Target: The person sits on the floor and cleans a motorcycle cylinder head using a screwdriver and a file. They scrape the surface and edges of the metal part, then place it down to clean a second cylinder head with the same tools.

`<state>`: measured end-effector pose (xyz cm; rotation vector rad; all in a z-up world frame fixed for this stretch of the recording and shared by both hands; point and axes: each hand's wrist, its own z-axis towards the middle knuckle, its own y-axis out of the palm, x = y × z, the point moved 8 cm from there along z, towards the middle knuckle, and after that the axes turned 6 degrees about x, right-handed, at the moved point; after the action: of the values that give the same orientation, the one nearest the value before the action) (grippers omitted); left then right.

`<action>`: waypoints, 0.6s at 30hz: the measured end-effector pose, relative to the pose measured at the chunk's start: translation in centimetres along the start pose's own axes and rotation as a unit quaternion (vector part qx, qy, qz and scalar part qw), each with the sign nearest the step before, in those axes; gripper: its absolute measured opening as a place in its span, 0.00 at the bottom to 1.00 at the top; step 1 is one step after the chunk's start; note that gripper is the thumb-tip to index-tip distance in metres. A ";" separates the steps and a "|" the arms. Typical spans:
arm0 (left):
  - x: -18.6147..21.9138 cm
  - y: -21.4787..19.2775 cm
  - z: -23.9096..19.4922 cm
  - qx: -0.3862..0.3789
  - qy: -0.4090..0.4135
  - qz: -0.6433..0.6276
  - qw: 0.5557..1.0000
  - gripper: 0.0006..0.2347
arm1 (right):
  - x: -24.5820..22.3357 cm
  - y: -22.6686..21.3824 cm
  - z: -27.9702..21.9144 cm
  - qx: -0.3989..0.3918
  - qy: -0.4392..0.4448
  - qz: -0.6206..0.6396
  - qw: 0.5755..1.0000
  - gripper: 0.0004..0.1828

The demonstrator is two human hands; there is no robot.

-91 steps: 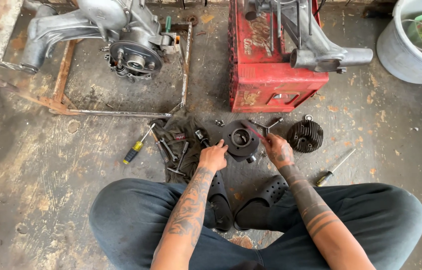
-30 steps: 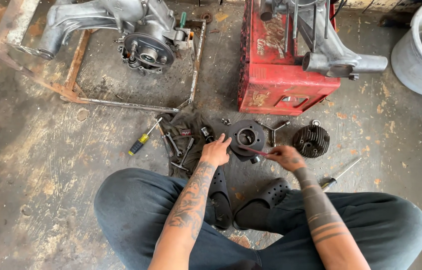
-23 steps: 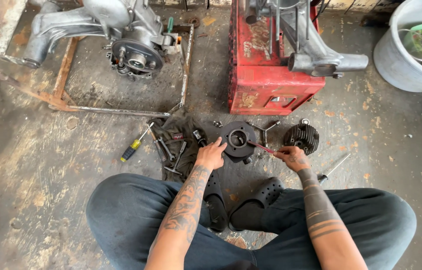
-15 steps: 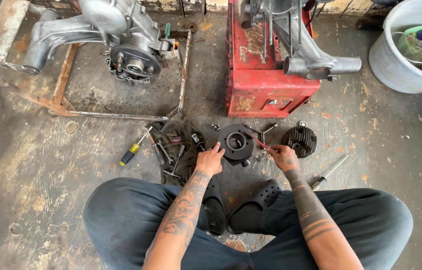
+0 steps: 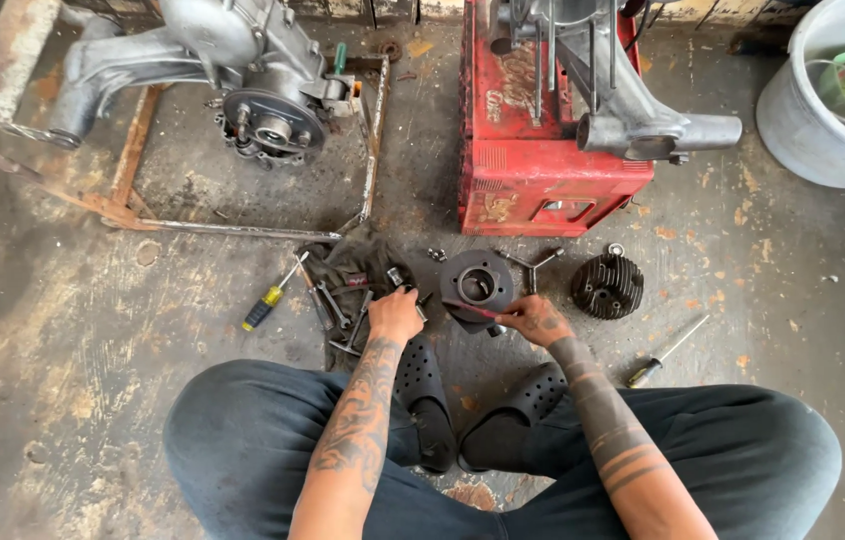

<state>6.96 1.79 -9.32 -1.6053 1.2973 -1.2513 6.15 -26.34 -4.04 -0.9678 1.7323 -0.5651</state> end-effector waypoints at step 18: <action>3.0 2.6 0.6 -0.043 0.039 0.024 0.998 0.27 | -2.3 -1.4 -0.5 0.033 0.019 -0.022 0.999 0.22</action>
<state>6.85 -1.79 -11.20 -1.5881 1.4479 -1.2553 6.51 -25.29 -1.62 -0.9561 1.7187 -0.6698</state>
